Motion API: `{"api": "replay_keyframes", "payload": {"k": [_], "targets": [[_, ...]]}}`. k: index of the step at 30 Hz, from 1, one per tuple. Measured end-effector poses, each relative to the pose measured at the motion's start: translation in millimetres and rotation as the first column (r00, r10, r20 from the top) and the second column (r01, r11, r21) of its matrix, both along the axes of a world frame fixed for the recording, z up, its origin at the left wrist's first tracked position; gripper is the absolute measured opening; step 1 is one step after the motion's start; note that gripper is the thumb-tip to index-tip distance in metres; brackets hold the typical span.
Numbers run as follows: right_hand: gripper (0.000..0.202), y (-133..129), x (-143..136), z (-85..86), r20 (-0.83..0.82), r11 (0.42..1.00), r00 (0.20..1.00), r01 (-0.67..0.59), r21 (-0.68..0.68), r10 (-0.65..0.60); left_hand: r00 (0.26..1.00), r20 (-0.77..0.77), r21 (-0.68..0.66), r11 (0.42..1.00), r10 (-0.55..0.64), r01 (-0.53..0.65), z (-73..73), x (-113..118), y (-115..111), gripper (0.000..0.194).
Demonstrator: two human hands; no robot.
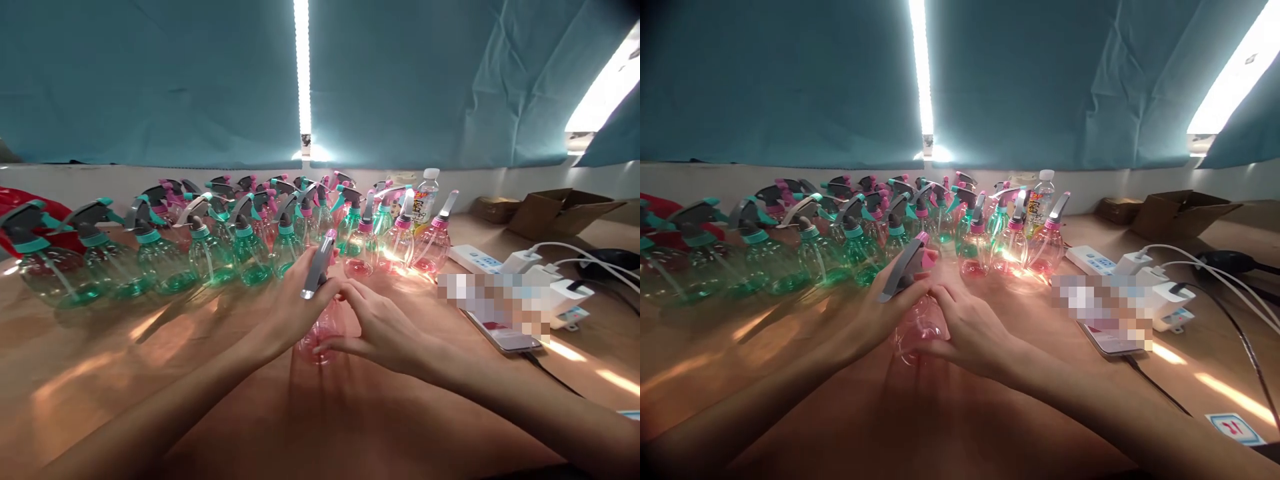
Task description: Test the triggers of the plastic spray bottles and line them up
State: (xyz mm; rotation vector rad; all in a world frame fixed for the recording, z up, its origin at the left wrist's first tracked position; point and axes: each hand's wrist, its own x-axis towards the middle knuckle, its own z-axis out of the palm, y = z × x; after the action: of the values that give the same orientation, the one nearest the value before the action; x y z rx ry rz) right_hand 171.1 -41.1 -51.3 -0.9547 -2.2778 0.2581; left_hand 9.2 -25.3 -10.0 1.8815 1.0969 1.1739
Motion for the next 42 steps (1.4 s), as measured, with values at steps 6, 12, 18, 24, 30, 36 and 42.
{"api": "replay_keyframes", "payload": {"k": [6,12,18,24,30,36,42], "targets": [[0.042,27.9,38.5,-30.3,-0.001,0.99,1.0,0.001,-0.143,-0.002,0.997,0.072,0.034,0.999,-0.024,0.022,-3.9,2.9,18.8,0.019],[0.042,44.6,55.4,-52.6,0.109,0.985,0.994,0.036,-0.167,-0.018,0.99,0.052,0.067,0.99,-0.129,0.126,-8.4,-3.1,37.2,0.034],[0.05,44.8,50.7,-59.4,0.121,0.983,0.992,-0.002,-0.183,0.024,0.995,-0.059,0.068,0.994,-0.079,0.083,-5.9,-11.2,38.3,0.018],[0.054,42.6,52.6,-57.2,0.123,0.97,0.992,0.02,-0.242,0.01,0.997,-0.031,0.057,0.996,-0.071,0.073,0.5,-8.4,32.9,0.013],[0.056,41.8,55.1,-55.2,0.114,0.959,0.993,0.01,-0.282,0.023,0.997,-0.066,0.031,0.998,-0.046,0.048,4.5,-6.3,30.2,0.011],[0.059,41.1,55.9,-55.1,0.137,0.951,0.99,0.02,-0.31,0.023,0.995,-0.049,0.008,0.996,-0.089,0.09,4.7,-5.7,29.3,0.022],[0.057,40.9,56.2,-55.4,0.114,0.948,0.993,0.028,-0.317,0.009,0.99,-0.115,0.029,0.996,-0.076,0.08,-1.7,-10.0,32.1,0.02]]}}
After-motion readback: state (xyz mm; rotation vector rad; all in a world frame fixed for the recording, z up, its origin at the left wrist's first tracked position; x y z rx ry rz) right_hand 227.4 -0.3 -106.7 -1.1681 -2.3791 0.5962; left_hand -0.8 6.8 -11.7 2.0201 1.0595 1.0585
